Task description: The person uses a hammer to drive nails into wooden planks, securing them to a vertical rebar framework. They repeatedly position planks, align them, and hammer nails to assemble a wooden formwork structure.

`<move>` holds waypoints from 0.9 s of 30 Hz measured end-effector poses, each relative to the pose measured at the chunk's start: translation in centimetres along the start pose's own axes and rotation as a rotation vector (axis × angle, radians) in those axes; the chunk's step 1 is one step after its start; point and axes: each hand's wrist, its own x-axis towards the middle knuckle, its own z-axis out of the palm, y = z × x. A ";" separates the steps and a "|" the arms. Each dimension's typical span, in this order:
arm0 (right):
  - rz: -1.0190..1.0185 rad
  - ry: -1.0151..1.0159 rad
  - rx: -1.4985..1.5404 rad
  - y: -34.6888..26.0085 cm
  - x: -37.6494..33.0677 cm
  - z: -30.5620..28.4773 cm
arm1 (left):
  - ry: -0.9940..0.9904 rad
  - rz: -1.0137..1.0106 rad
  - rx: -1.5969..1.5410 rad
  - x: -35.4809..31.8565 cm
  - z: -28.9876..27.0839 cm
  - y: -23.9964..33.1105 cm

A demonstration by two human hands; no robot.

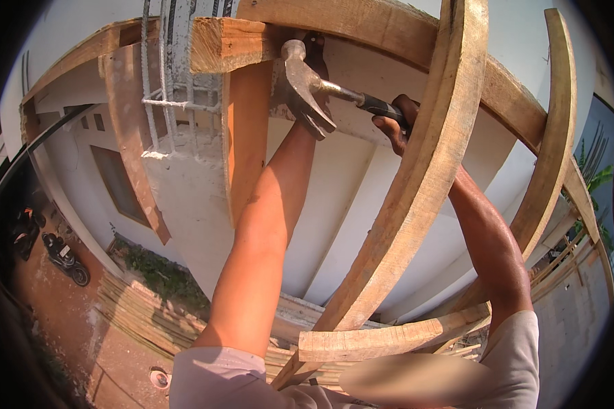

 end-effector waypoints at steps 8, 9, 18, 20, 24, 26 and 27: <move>0.313 -0.030 0.704 0.1 0.0 0.6 | -0.066 0.188 0.564 0.7 -1.5 -2.9; 0.206 -0.023 0.623 0.3 -0.3 0.5 | -0.019 0.352 0.333 1.0 -1.0 -3.1; 0.386 -0.010 0.166 1.8 0.2 0.8 | -0.109 -0.081 -0.056 0.5 -1.4 0.4; 0.175 0.034 -0.005 1.1 -0.1 0.9 | -0.028 -0.037 -0.164 1.1 -1.6 0.4; 0.065 -0.068 -0.131 -0.3 -1.3 0.8 | -0.079 -0.254 -0.731 1.7 -1.6 -0.3; -0.158 0.021 -0.142 -0.6 -0.7 0.8 | -0.114 -0.132 -0.274 1.7 -2.0 -0.6; -0.353 0.116 -0.164 -0.5 -0.2 0.8 | -0.131 0.055 -0.050 1.8 -2.3 -0.7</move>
